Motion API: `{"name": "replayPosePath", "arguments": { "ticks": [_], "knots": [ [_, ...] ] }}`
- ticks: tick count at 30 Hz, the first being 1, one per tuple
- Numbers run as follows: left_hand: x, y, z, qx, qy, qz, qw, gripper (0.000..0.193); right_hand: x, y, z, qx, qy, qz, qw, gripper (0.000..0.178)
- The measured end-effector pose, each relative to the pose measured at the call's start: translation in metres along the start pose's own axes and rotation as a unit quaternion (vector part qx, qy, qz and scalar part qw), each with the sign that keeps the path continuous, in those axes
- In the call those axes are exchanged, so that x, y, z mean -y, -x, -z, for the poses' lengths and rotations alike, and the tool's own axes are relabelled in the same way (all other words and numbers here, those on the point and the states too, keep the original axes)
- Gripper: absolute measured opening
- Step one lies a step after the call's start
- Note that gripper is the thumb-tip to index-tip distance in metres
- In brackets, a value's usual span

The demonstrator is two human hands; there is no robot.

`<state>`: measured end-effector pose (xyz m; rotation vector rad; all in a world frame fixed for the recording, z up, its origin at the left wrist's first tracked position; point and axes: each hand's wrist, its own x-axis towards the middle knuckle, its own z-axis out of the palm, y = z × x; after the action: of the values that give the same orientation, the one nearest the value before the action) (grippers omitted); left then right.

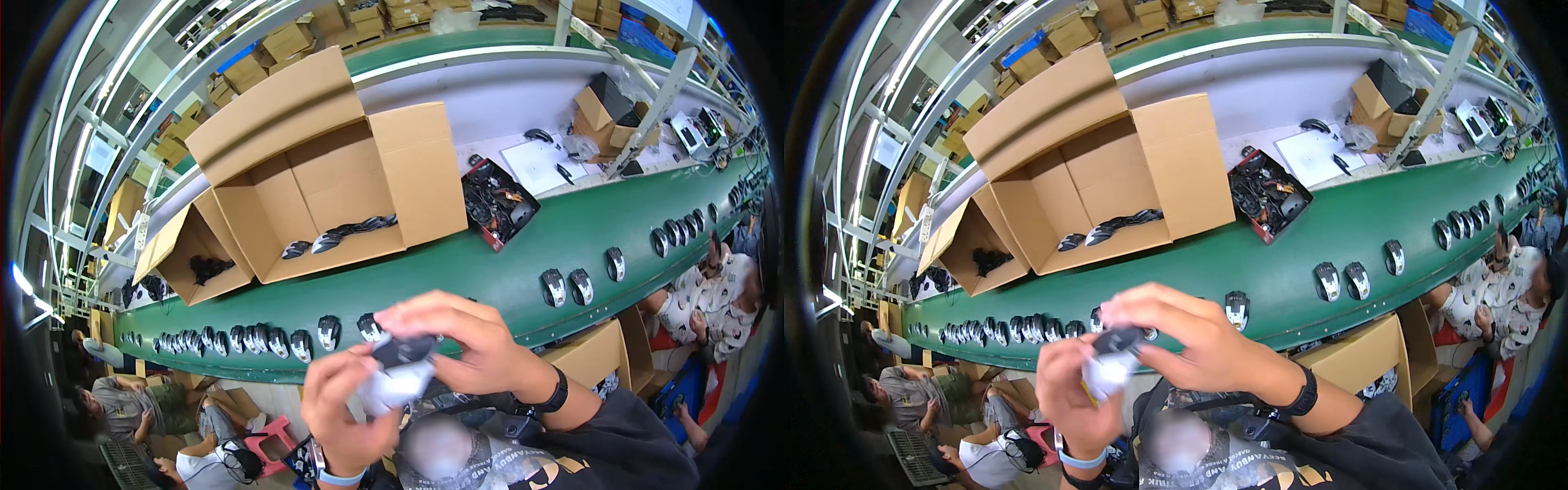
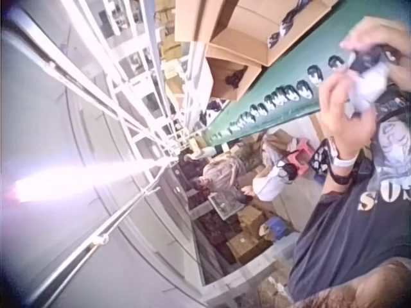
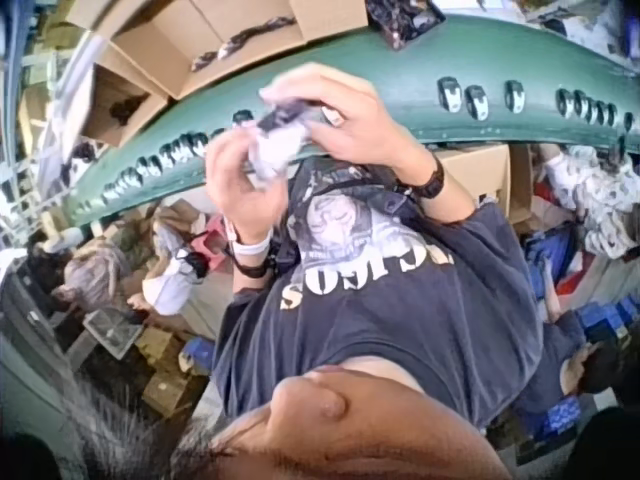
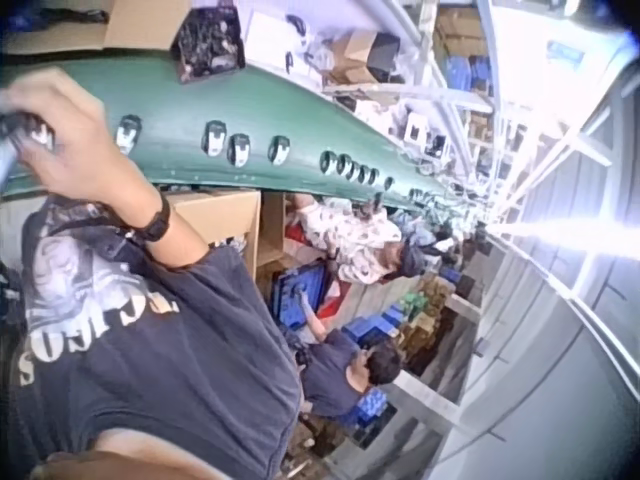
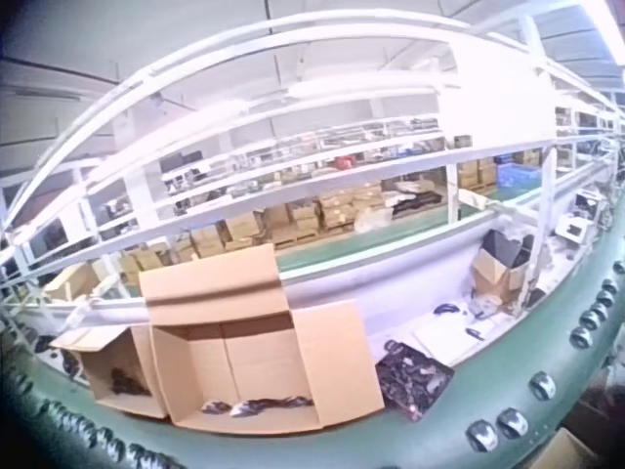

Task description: Assembling and sorting computer mouse components on a production line.

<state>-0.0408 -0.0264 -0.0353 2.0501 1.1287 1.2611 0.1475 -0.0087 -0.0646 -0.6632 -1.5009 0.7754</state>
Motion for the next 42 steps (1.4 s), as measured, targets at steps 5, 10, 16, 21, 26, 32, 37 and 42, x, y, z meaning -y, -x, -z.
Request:
{"name": "replayPosePath", "arguments": {
  "ticks": [5, 10, 16, 21, 26, 32, 37, 42],
  "knots": [
    [0.002, 0.019, 0.020, 0.117, 0.096, -0.062, 0.987, 0.050, -0.015, 0.020, -0.008, -0.049, -0.069, 0.063, 0.994, 0.036],
    [0.001, 0.003, 0.029, 0.091, 0.102, -0.139, 0.981, 0.049, -0.031, 0.015, -0.025, -0.058, -0.036, 0.122, 0.990, 0.042],
    [0.056, -0.009, 0.060, 0.144, 0.125, -0.089, 0.978, 0.044, -0.051, 0.001, -0.055, -0.069, 0.026, 0.084, 0.994, 0.046],
    [0.104, -0.035, 0.100, 0.143, 0.130, -0.080, 0.978, 0.047, -0.070, -0.034, -0.103, -0.081, 0.061, 0.035, 0.994, 0.032],
    [0.158, -0.051, 0.131, 0.164, 0.201, -0.010, 0.966, 0.057, -0.096, -0.062, -0.144, -0.097, 0.084, -0.016, 0.992, 0.037],
    [0.230, -0.067, 0.136, 0.262, 0.471, 0.328, 0.776, 0.098, -0.135, -0.066, -0.169, 0.003, 0.052, -0.224, 0.973, 0.038],
    [0.299, -0.053, 0.121, 0.310, 0.590, 0.426, 0.612, 0.082, -0.190, -0.063, -0.180, 0.048, 0.054, -0.317, 0.946, 0.037],
    [0.339, -0.033, 0.133, 0.172, 0.632, 0.525, 0.543, 0.085, -0.267, -0.097, -0.173, 0.237, -0.053, -0.368, 0.897, 0.067]
  ]
}}
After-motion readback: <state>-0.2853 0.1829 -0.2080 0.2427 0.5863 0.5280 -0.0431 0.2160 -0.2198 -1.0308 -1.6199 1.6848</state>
